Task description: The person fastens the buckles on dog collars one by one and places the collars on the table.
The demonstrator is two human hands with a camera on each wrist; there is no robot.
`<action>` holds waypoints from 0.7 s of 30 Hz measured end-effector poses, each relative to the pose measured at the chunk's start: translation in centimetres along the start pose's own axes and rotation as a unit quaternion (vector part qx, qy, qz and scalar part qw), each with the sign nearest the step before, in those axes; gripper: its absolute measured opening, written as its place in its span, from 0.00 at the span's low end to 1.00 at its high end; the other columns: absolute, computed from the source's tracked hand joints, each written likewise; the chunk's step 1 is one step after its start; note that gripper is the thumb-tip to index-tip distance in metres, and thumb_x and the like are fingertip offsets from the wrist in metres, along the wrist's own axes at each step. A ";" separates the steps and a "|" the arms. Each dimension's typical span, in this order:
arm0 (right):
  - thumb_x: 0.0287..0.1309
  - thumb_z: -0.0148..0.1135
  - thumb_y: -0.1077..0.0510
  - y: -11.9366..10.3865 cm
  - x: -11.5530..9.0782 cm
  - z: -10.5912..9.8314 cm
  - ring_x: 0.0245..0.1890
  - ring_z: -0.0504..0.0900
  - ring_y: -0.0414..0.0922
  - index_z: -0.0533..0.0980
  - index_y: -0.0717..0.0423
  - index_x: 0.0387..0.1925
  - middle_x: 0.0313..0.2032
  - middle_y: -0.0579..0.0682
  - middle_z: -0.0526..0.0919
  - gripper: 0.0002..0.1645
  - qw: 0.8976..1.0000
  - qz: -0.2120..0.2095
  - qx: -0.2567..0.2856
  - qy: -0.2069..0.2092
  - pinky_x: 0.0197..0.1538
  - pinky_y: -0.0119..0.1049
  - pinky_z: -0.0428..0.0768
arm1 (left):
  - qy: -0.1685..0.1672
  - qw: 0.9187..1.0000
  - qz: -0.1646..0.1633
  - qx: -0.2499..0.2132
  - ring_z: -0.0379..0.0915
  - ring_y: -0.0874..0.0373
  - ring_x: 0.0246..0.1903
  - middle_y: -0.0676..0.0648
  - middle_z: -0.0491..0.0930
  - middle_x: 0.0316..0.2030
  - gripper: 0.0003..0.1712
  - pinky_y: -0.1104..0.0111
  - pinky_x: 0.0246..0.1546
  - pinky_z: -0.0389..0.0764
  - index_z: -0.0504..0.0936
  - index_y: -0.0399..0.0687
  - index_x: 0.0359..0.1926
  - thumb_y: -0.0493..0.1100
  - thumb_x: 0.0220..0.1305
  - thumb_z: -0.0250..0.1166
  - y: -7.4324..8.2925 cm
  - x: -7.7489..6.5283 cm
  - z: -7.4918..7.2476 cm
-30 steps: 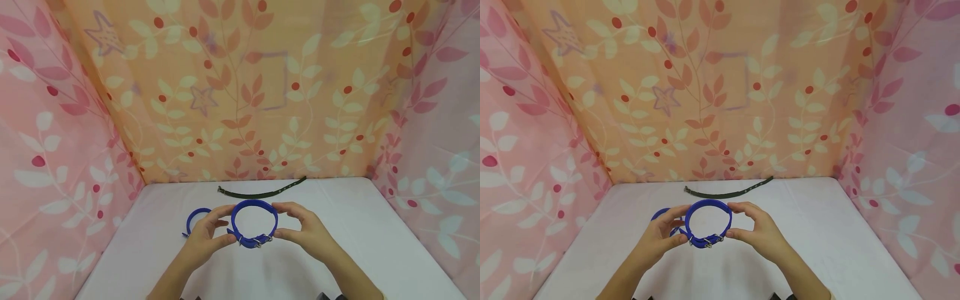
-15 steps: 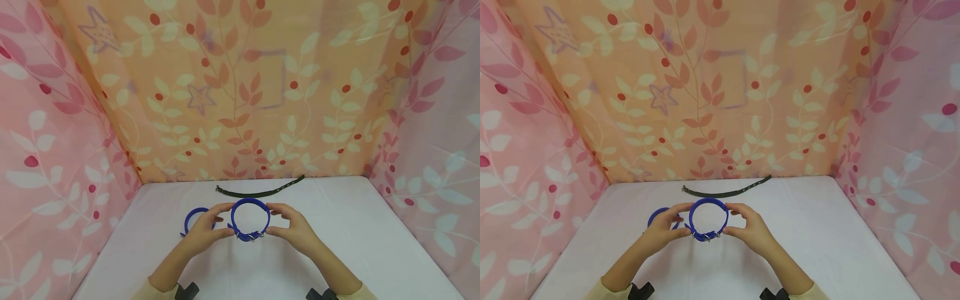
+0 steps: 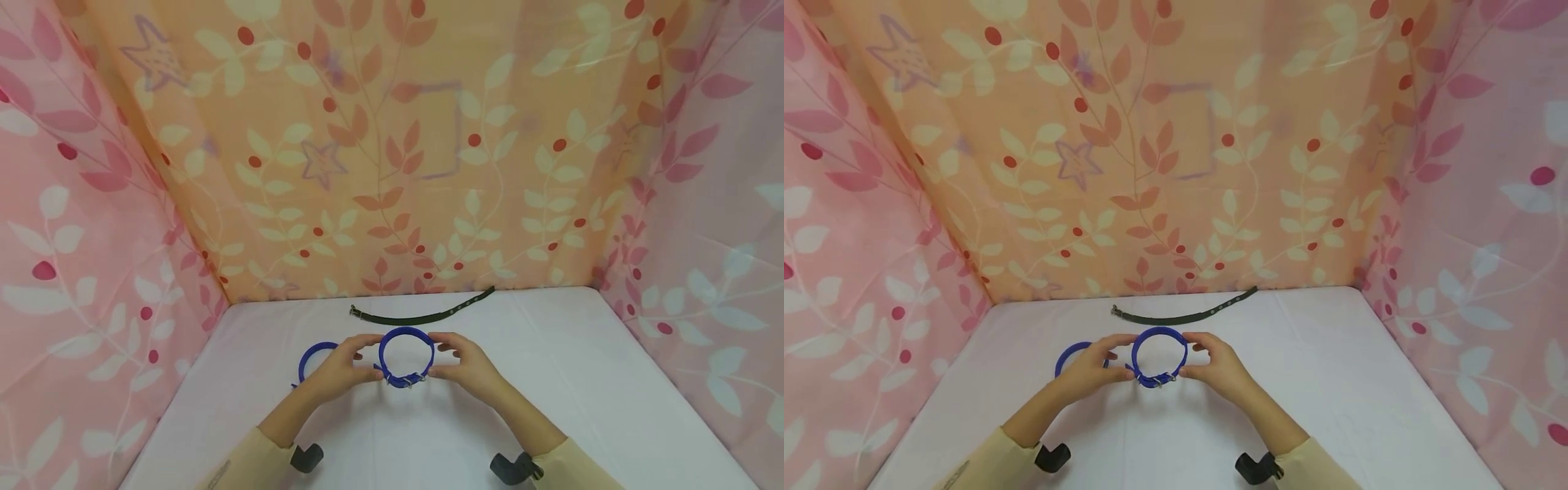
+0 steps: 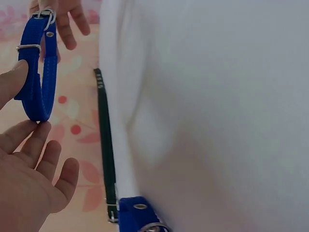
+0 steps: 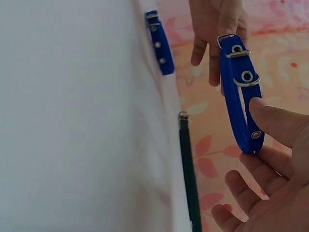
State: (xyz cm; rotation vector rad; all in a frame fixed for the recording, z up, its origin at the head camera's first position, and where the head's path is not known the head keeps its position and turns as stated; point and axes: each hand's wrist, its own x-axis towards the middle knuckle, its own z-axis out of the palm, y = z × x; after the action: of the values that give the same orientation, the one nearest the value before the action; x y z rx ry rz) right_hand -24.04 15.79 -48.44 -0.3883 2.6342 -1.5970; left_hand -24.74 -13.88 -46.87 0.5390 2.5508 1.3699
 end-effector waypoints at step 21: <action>0.47 0.83 0.54 3.1 2.2 1.4 0.58 0.78 0.51 0.77 0.48 0.65 0.61 0.47 0.82 0.41 0.999 0.022 -0.015 -0.018 0.62 0.57 0.76 | -0.030 0.999 -0.009 0.011 0.60 0.40 0.73 0.43 0.72 0.69 0.41 0.39 0.70 0.63 0.75 0.54 0.69 0.51 0.56 0.79 -3.7 3.1 0.8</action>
State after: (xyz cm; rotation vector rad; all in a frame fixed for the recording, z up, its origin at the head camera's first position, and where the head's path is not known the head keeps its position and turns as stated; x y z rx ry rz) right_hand -26.60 15.46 -51.61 -0.3553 2.6241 -1.5254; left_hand -28.11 -13.89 -50.43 0.5499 2.5203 1.3004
